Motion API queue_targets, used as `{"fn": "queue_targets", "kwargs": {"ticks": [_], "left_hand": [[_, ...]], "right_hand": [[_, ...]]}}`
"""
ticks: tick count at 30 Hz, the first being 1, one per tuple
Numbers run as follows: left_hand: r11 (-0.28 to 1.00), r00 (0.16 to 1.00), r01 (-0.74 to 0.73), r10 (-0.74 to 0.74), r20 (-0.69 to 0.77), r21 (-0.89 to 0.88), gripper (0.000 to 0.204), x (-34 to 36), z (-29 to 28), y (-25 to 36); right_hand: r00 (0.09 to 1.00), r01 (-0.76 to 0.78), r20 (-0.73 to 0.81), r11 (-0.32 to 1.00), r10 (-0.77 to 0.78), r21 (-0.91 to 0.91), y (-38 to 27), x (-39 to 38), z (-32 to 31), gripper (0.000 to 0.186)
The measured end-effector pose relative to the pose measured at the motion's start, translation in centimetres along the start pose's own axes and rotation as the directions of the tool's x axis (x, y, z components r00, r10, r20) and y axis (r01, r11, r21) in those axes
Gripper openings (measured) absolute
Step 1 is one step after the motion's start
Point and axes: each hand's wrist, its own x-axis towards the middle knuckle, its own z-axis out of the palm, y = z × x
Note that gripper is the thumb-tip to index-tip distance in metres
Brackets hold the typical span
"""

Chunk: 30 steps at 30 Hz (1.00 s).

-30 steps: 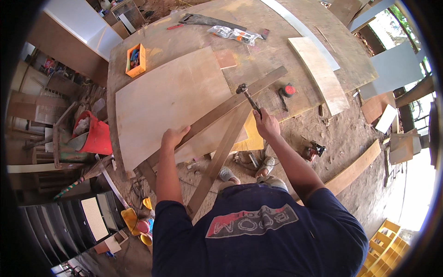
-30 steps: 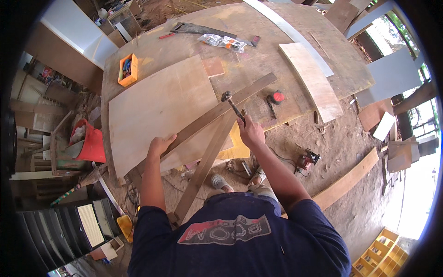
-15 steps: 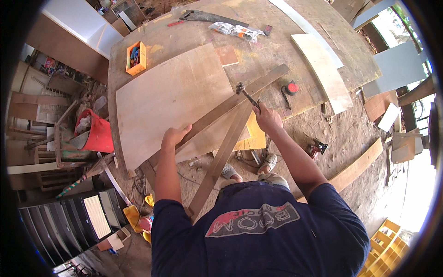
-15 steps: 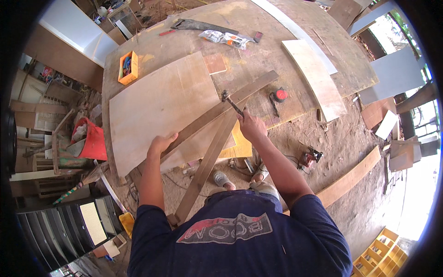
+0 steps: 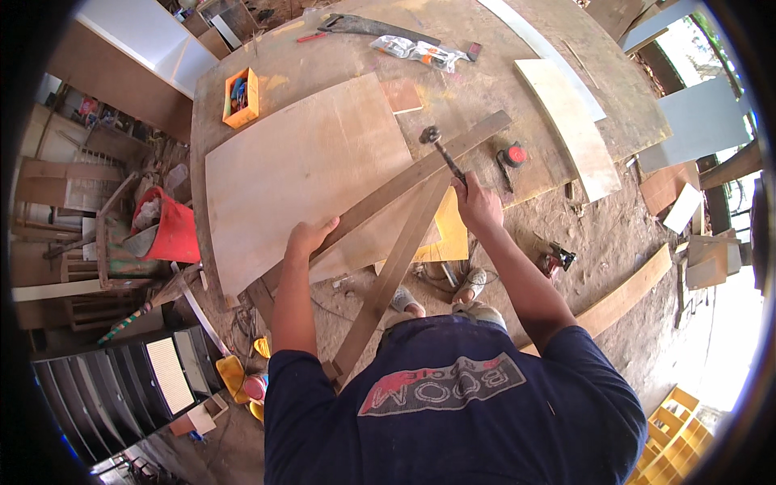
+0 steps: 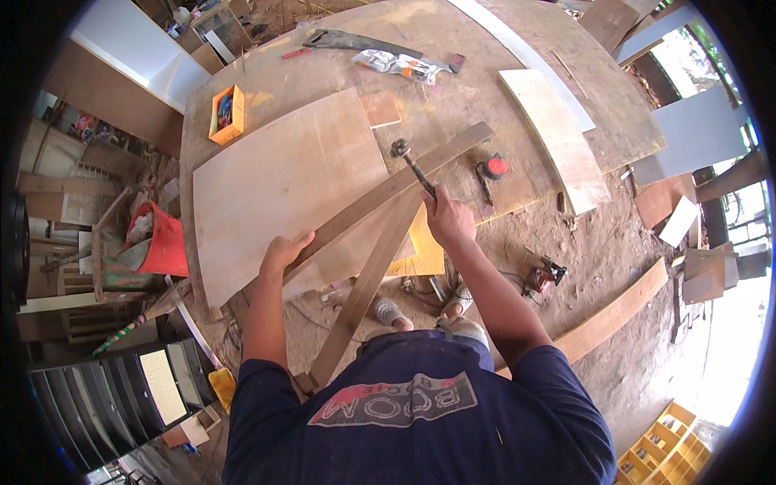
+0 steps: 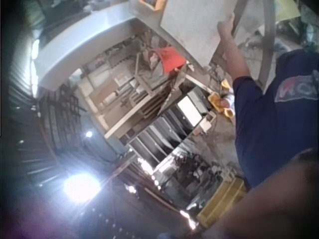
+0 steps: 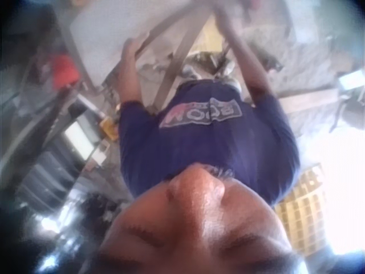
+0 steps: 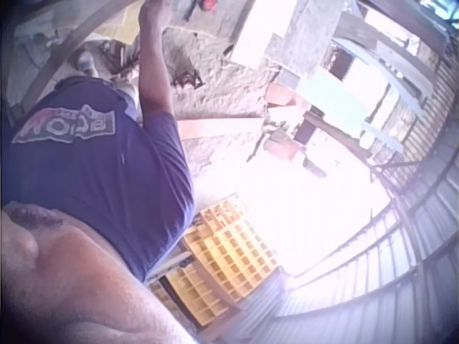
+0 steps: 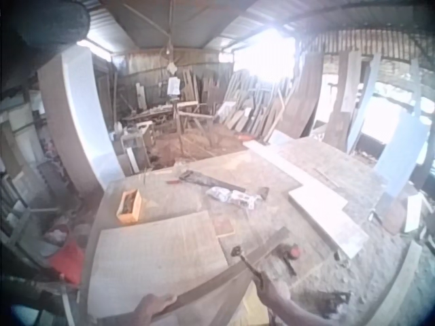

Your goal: The person prepares wooden components for assembly by handling boards, aligning a support piece against a panel, and hammering a small block. The person then picks up and checks a large white panel, rotating it by hand on a workbench.

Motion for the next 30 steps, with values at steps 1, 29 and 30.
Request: {"fn": "queue_targets", "kwargs": {"ticks": [1, 29, 30], "left_hand": [[1.000, 1.000, 0.005, -0.005, 0.004, 0.000, 0.111, -0.1, 0.0, -0.1], [0.997, 0.996, -0.071, 0.071, 0.050, 0.008, 0.118, -1.0, -1.6, 1.6], [0.996, 0.994, -0.091, 0.092, 0.065, -0.019, 0.118, -1.5, -1.8, 1.7]], "right_hand": [[1.000, 0.000, 0.006, 1.000, 0.000, -0.001, 0.1, -0.4, 0.7, 0.043], [0.995, 0.041, 0.091, 0.997, -0.034, -0.067, 0.7, 0.5, 2.6, 0.042], [0.997, -0.015, 0.081, 0.999, 0.018, -0.038, -0.1, -0.2, 2.0, 0.042]]}}
